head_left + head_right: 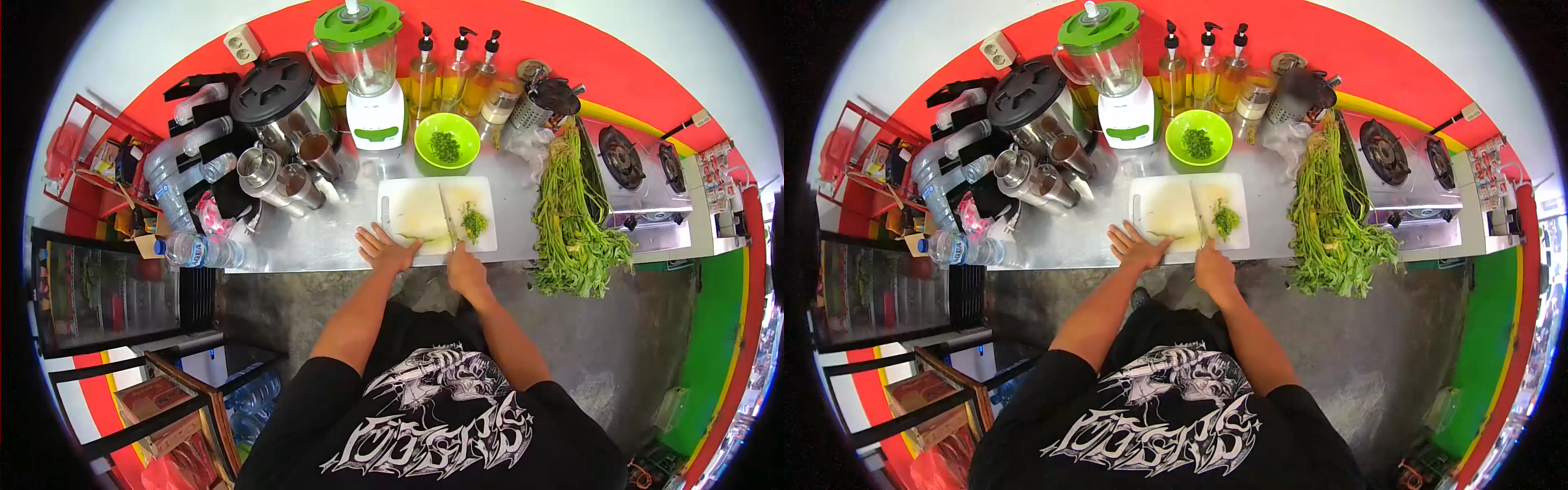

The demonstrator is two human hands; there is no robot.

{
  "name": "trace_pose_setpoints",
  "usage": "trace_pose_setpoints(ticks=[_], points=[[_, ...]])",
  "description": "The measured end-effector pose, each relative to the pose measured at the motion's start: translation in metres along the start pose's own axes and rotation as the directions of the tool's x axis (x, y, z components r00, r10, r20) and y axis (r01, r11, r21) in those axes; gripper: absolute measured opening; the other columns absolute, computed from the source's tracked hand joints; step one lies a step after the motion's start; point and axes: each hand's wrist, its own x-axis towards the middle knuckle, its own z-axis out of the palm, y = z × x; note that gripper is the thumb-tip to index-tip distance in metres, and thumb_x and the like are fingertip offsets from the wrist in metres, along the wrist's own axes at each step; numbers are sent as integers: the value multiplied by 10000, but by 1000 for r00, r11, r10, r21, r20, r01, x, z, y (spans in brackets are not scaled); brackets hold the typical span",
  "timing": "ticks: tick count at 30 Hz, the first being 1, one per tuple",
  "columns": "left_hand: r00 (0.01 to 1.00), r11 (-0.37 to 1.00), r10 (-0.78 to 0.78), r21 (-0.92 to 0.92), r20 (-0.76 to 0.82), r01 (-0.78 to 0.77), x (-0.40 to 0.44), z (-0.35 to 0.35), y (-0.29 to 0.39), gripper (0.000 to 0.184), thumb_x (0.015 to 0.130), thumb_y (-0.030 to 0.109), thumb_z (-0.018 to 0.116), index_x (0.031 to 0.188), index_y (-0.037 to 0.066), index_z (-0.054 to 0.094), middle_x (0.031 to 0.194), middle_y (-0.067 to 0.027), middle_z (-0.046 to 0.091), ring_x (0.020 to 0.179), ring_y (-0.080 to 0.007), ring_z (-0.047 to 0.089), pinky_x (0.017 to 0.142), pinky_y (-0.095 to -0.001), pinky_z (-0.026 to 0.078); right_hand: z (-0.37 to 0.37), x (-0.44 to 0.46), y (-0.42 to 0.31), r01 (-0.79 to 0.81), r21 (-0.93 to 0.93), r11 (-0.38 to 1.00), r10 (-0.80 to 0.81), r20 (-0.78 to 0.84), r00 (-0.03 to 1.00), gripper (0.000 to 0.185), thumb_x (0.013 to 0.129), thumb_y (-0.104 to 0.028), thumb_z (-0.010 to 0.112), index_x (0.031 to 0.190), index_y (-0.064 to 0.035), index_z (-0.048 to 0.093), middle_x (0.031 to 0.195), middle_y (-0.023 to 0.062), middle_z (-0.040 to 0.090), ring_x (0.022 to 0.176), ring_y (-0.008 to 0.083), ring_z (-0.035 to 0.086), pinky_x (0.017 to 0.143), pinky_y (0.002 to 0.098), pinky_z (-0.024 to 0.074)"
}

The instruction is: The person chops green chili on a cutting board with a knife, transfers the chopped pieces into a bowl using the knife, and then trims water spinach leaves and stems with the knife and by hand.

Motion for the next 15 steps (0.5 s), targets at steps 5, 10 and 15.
trace_pose_setpoints(ticks=[5, 10, 15], points=[[1000, 1000, 0, -9, -8, 0, -3, -2, 1, 1418, 726, 911, 499, 1547, -11, -200, 1581, -314, -282, 1480, -421, -281, 1192, -561, -83, 16, 4, 9, 48, 4, 999, -48, -17, 999, 391, 1023, -297, 468, 1194, 53, 435, 962, 336, 675, 927, 517, 658, 846, 591, 505], [1000, 1000, 6, -9, -19, -7, -1, 1, -1, 1416, 728, 908, 502, 1548, -11, -198, 1581, -313, -282, 1480, -417, -283, 1193, -558, -81, 10, 3, 1, 12, 82, 997, -13, 10, 1000, 389, 985, -229, 488, 1245, 50, 413, 1030, 338, 666, 995, 504, 650, 866, 574, 509], [1000, 999, 8, -33, 3, -8, -2, -2, 0, 1401, 736, 885, 527, 1555, 6, -194, 1585, -299, -288, 1480, -405, -292, 1193, -558, -93, 2, -4, 3, 96, 41, 995, -99, 53, 994, 377, 969, -210, 510, 1224, 51, 415, 1002, 340, 670, 980, 519, 647, 867, 583, 504]])
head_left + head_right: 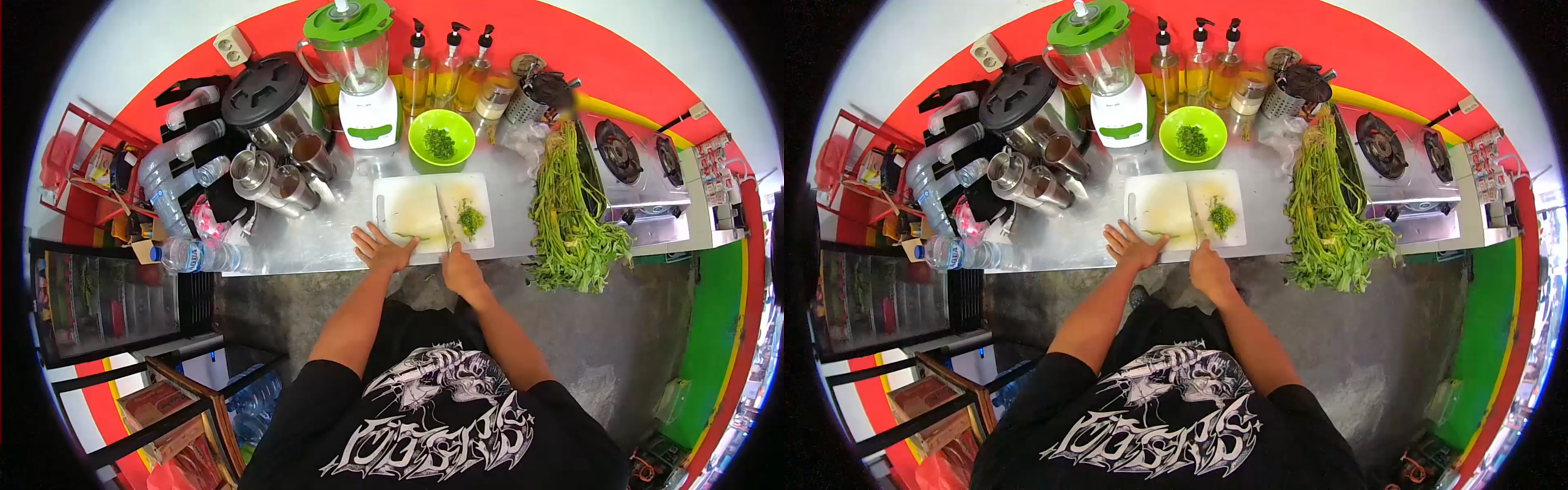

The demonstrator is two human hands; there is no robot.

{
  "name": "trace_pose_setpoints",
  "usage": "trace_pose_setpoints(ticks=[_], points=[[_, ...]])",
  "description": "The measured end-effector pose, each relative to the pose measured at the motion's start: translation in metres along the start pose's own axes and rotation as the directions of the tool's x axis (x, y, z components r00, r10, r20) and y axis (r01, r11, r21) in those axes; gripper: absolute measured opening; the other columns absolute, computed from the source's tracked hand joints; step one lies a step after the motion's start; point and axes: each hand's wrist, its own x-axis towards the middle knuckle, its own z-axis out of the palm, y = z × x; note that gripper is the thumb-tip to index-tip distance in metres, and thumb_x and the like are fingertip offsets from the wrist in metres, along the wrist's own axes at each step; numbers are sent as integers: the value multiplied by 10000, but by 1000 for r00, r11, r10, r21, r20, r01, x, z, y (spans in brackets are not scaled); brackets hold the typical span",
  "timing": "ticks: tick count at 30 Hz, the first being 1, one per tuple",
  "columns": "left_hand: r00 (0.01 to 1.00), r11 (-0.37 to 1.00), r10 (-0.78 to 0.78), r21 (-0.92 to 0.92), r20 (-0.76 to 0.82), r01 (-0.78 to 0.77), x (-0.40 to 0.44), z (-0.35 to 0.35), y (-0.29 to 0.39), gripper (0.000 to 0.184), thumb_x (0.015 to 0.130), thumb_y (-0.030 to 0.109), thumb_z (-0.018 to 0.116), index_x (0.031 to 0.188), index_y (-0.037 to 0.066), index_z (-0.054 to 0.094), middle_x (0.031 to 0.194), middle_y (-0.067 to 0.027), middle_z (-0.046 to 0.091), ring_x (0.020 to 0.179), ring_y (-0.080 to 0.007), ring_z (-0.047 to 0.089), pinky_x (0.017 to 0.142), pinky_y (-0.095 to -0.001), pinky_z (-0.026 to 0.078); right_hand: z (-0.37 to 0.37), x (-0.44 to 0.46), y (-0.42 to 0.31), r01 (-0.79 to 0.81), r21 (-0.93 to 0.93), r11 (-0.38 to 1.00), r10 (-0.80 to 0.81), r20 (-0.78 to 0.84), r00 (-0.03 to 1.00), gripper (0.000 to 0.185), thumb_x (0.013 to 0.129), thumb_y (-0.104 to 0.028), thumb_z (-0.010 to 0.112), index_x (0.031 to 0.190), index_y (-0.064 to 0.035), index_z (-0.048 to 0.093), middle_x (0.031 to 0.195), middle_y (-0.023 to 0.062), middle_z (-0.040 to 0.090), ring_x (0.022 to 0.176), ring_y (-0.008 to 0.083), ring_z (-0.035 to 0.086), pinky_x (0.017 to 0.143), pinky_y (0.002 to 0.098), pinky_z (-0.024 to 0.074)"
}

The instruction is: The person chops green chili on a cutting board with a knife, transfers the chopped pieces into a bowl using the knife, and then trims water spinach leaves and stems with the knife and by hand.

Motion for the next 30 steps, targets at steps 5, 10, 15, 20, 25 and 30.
trace_pose_setpoints(ticks=[5, 10, 15, 20, 25, 30], points=[[1000, 1000, -3, -3, 1, 3, 3, 3, -1, 1411, 732, 889, 529, 1550, 4, -206, 1579, -299, -302, 1474, -404, -304, 1192, -558, -93, 15, 10, 2, -123, 66, 990, 127, -50, 991, 428, 945, -210, 529, 1210, 104, 410, 999, 348, 664, 976, 515, 652, 858, 571, 517], [1000, 1000, -16, 0, 11, 16, 3, 1, -1, 1445, 697, 927, 511, 1546, 20, -228, 1575, -291, -318, 1477, -397, -302, 1188, -558, -96, 0, 6, 1, -31, -12, 999, 31, -14, 999, 418, 983, -245, 493, 1239, 74, 405, 1017, 352, 659, 975, 534, 642, 879, 578, 503], [1000, 1000, -8, 11, -1, 8, 3, 3, 0, 1453, 686, 937, 500, 1543, 23, -236, 1576, -286, -321, 1478, -393, -303, 1188, -555, -98, 14, 7, 1, -74, 31, 997, 75, -35, 997, 383, 997, -252, 477, 1218, 55, 417, 1021, 353, 657, 965, 529, 646, 871, 576, 506], [1000, 1000, -11, 8, 20, 11, 0, 0, -1, 1438, 700, 927, 498, 1543, 19, -233, 1576, -288, -320, 1474, -395, -310, 1184, -559, -106, 4, 6, 4, -14, 15, 1000, 14, -10, 1000, 369, 1005, -267, 472, 1190, 48, 422, 1022, 354, 656, 969, 527, 646, 878, 580, 498], [1000, 1000, 3, 5, 10, -3, 1, 2, -1, 1428, 710, 923, 491, 1543, 14, -228, 1574, -296, -316, 1471, -399, -313, 1181, -565, -111, 23, 2, 0, -67, 44, 997, 71, -90, 993, 390, 1003, -275, 498, 1176, 70, 444, 969, 362, 661, 932, 539, 643, 853, 584, 502], [1000, 1000, -12, 22, 3, 12, 0, 1, 1, 1425, 714, 916, 500, 1545, 14, -225, 1577, -295, -309, 1473, -399, -309, 1184, -566, -101, 1, 1, 2, -24, -4, 1000, 24, -6, 1000, 374, 1007, -280, 488, 1174, 53, 449, 1009, 366, 653, 954, 542, 638, 864, 594, 495]])
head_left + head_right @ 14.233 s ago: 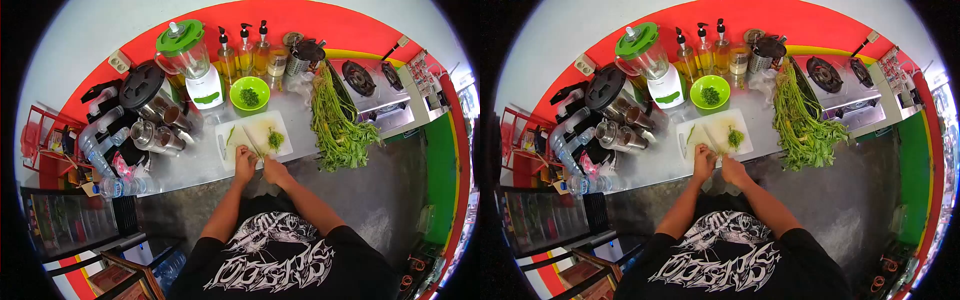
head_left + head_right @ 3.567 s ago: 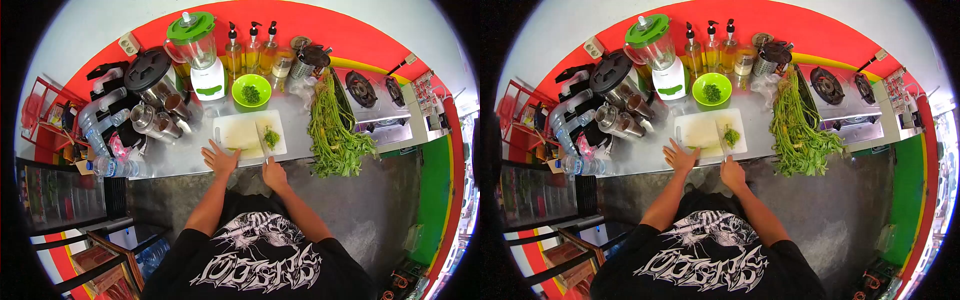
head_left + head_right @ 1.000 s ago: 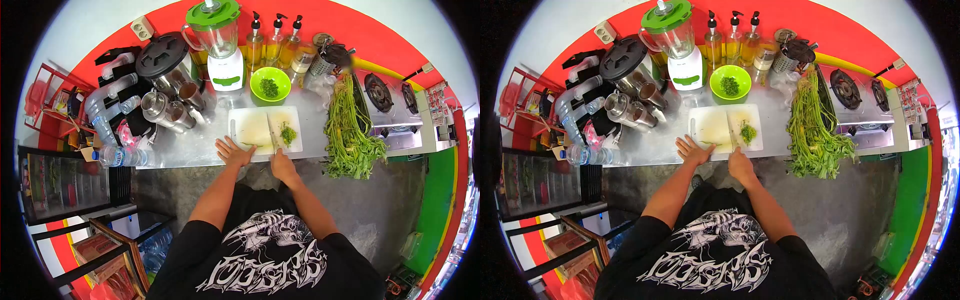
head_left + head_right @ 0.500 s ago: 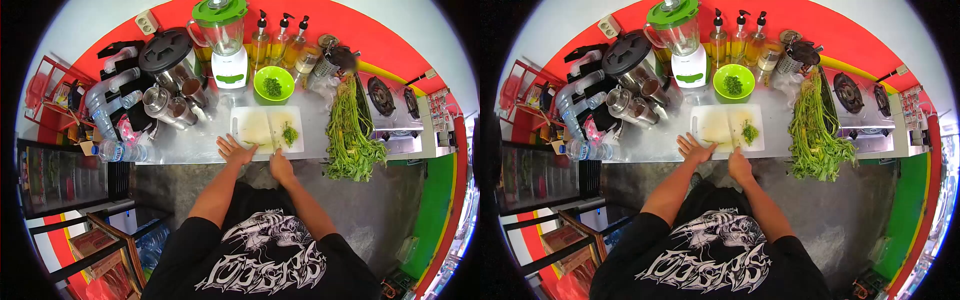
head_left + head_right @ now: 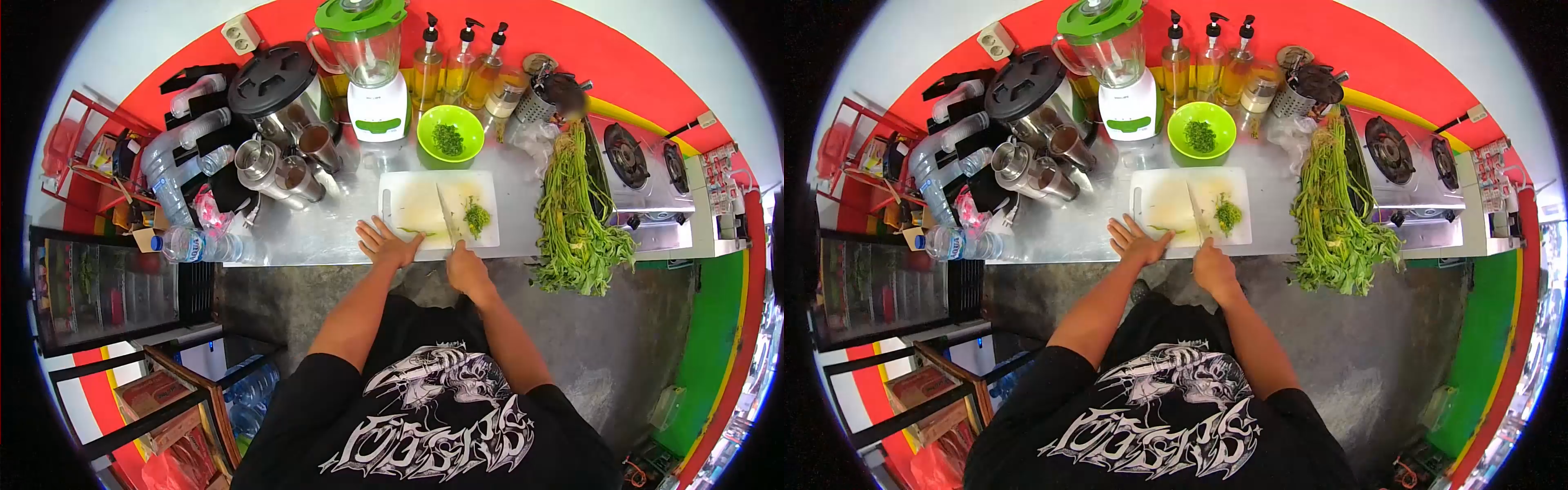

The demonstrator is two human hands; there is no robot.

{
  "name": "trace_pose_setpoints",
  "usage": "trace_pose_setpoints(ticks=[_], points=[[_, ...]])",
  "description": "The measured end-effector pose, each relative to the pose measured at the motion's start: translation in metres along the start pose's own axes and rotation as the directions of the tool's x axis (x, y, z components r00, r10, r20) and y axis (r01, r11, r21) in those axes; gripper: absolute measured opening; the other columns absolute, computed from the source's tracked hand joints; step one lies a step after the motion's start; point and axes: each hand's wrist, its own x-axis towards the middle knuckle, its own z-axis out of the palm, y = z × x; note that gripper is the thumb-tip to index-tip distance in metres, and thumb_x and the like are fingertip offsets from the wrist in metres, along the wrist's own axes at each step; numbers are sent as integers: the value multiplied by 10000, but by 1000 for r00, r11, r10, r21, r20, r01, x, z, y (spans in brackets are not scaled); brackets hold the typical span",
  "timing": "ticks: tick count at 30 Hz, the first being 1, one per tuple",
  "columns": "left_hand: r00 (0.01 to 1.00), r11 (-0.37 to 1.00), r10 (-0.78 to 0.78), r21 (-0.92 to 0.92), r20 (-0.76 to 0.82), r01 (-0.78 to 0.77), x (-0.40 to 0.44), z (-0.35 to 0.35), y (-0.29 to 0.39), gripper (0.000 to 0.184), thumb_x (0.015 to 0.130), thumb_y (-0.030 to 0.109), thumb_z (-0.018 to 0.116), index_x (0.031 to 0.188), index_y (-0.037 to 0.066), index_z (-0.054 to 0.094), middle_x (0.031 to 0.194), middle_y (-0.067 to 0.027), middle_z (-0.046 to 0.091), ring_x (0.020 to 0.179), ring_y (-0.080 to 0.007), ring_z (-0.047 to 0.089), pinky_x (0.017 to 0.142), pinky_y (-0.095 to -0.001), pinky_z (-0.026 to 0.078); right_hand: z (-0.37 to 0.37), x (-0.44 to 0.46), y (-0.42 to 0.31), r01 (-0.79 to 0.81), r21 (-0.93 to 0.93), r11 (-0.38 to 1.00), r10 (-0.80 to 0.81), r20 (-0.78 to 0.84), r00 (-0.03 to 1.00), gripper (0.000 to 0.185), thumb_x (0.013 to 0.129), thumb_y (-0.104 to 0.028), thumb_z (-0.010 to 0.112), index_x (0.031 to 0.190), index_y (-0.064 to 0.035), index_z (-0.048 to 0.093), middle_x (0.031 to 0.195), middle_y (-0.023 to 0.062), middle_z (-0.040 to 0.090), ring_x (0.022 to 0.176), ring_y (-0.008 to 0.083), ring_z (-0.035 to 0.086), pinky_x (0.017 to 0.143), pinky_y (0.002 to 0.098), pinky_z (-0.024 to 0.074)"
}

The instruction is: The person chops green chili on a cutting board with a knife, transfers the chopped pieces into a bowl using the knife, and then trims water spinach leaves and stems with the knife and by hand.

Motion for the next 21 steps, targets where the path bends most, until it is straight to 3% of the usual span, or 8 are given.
trace_pose_setpoints(ticks=[2, 4, 7, 11, 13, 21], points=[[1000, 1000, 2, -9, -1, -2, -2, -1, 1, 1426, 713, 915, 503, 1545, 14, -224, 1577, -297, -308, 1474, -399, -307, 1185, -566, -99, 2, 0, -2, 12, 28, 1000, -13, 35, 999, 375, 1010, -286, 482, 1180, 47, 450, 1034, 370, 647, 974, 542, 634, 876, 599, 490], [1000, 1000, 7, -16, -1, -7, -1, 0, -1, 1427, 712, 914, 507, 1546, 14, -223, 1577, -299, -307, 1475, -399, -305, 1186, -566, -96, 14, 2, -3, -75, -44, 996, 76, 22, 997, 455, 916, -163, 568, 1267, 79, 407, 1071, 349, 658, 1042, 496, 649, 904, 548, 515], [1000, 1000, 13, -23, -15, -13, 1, 2, -1, 1428, 712, 916, 504, 1545, 12, -222, 1576, -301, -306, 1477, -401, -300, 1187, -565, -95, 17, 8, -3, -95, -47, 994, 95, -2, 995, 418, 917, -153, 559, 1242, 70, 420, 1071, 350, 659, 1042, 501, 647, 906, 549, 515], [1000, 1000, 9, -16, 0, -9, -1, -1, -1, 1433, 706, 921, 503, 1547, 9, -215, 1580, -299, -300, 1477, -404, -297, 1185, -568, -99, -14, -6, -16, -43, -53, 998, 47, 66, 997, 399, 935, -165, 534, 1247, 56, 421, 1105, 352, 649, 1064, 499, 642, 923, 550, 508], [1000, 1000, 5, -18, 5, -5, -1, -1, -1, 1441, 696, 933, 494, 1548, 13, -215, 1580, -297, -302, 1477, -403, -300, 1182, -571, -104, -17, -9, -19, -104, -44, 994, 108, 116, 987, 395, 942, -172, 515, 1244, 66, 423, 1106, 352, 650, 1066, 496, 643, 930, 548, 505], [1000, 1000, -7, -15, 0, 7, 5, 4, -1, 1447, 688, 941, 493, 1551, 21, -215, 1585, -289, -299, 1478, -402, -298, 1186, -566, -96, 9, 12, 7, -22, -66, 998, 26, 62, 998, 397, 984, -256, 487, 1197, 71, 419, 1044, 362, 655, 1001, 518, 645, 893, 566, 502]])
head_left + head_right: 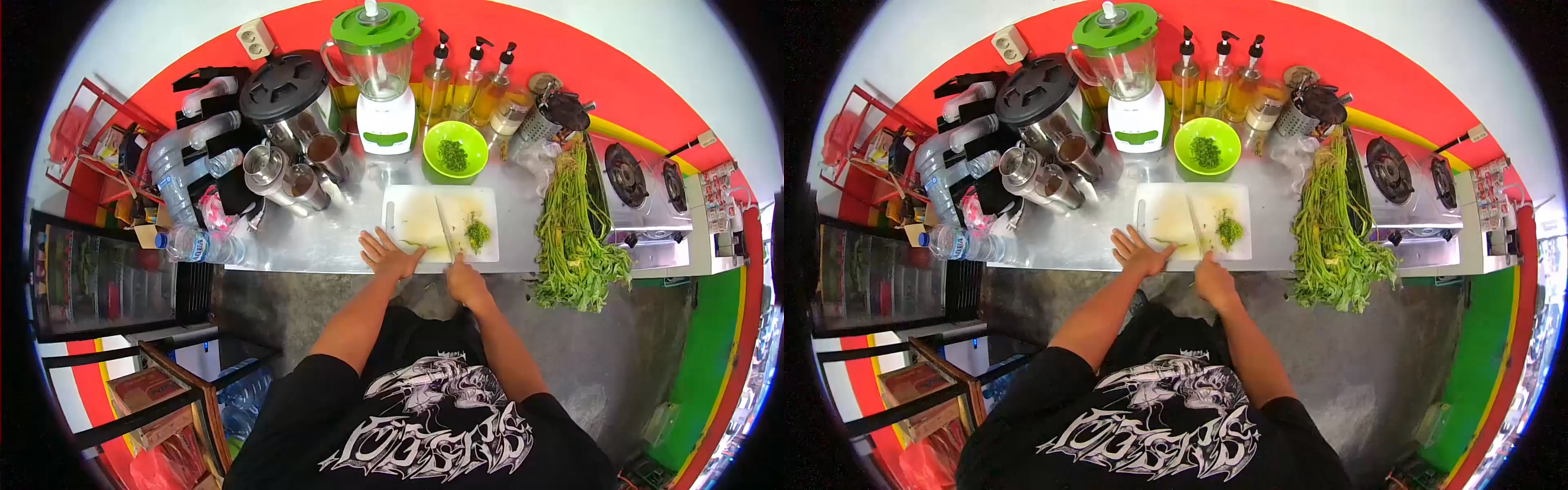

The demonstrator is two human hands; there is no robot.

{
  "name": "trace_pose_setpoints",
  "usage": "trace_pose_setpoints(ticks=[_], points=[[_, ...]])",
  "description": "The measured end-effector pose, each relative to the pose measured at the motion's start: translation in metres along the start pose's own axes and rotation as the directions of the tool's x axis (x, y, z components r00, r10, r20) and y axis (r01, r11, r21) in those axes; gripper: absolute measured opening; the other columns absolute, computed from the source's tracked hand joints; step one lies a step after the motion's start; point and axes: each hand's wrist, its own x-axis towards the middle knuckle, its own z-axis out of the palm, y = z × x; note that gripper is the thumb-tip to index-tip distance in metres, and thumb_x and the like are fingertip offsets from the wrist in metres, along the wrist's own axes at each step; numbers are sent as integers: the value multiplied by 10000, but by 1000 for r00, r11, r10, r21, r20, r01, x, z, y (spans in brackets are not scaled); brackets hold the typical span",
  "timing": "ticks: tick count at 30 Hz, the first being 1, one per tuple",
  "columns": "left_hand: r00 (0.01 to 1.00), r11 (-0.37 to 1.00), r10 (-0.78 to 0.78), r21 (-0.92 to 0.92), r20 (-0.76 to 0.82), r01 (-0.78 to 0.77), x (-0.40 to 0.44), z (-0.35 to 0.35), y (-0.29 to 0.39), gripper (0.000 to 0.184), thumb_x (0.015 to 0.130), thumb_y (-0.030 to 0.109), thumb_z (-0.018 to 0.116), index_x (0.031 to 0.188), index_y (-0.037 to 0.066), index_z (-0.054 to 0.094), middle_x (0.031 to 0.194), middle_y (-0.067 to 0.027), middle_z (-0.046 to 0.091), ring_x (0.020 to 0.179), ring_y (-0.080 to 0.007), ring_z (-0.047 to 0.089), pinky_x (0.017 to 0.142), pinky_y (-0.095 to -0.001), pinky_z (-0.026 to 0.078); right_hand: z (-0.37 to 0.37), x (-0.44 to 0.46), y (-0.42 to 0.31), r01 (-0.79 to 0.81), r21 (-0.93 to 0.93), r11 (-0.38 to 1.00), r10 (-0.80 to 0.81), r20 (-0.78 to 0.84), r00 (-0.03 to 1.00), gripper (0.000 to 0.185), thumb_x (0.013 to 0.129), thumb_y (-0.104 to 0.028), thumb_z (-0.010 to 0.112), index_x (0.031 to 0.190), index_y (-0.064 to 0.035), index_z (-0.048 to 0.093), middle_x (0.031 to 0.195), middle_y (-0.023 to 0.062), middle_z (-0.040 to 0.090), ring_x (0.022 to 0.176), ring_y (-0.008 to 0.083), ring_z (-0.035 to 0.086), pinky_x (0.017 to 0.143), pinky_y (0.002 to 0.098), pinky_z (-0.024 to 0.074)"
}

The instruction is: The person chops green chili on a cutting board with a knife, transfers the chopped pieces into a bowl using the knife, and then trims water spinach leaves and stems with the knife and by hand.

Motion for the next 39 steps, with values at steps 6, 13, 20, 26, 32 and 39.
trace_pose_setpoints(ticks=[6, 13, 20, 26, 32, 39], points=[[1000, 1000, 0, 2, 15, 0, -4, -3, 1, 1436, 700, 933, 492, 1548, 19, -220, 1584, -294, -296, 1476, -406, -298, 1185, -572, -95, -7, -20, -8, -16, 12, 1000, 15, 75, 997, 428, 1017, -316, 478, 1169, 80, 416, 1027, 385, 643, 990, 529, 636, 875, 580, 495], [1000, 1000, 21, -4, 10, -21, -7, -6, 0, 1404, 728, 906, 496, 1552, 13, -206, 1587, -290, -292, 1477, -400, -301, 1183, -569, -112, -17, -13, -8, 3, -2, 1000, -2, 57, 998, 423, 1005, -297, 481, 1240, 44, 398, 1066, 335, 662, 1004, 508, 649, 891, 575, 501], [998, 1000, -13, -10, 56, 14, -10, -15, 7, 1390, 743, 877, 521, 1553, 10, -205, 1592, -281, -291, 1478, -398, -300, 1178, -591, -100, 2, -17, -14, -26, -14, 1000, 26, 34, 999, 397, 1002, -271, 460, 1230, 50, 409, 1079, 338, 658, 1011, 503, 652, 891, 578, 501], [986, 995, -99, 22, 132, 97, -6, -22, 16, 1379, 753, 851, 542, 1551, 15, -211, 1587, -279, -303, 1473, -396, -313, 1152, -651, -91, -31, -23, -24, -18, -30, 999, 22, 136, 990, 395, 998, -245, 451, 1240, 64, 404, 1104, 342, 651, 1039, 493, 647, 908, 557, 503], [990, 997, -66, -34, 127, 70, -5, -20, 14, 1383, 759, 836, 559, 1544, 10, -224, 1565, -288, -341, 1457, -398, -344, 1141, -661, -101, -1, -11, -16, -34, -7, 999, 34, 52, 998, 403, 986, -272, 476, 1220, 52, 424, 1063, 326, 668, 1021, 475, 660, 895, 562, 505], [993, 996, -46, -73, 106, 54, -7, -17, 12, 1389, 767, 815, 577, 1532, -21, -227, 1554, -313, -340, 1441, -425, -359, 1121, -678, -129, -33, -18, -20, 50, -112, 992, -44, 56, 997, 403, 998, -296, 473, 1224, 35, 426, 1065, 317, 671, 1016, 476, 659, 895, 566, 501]])
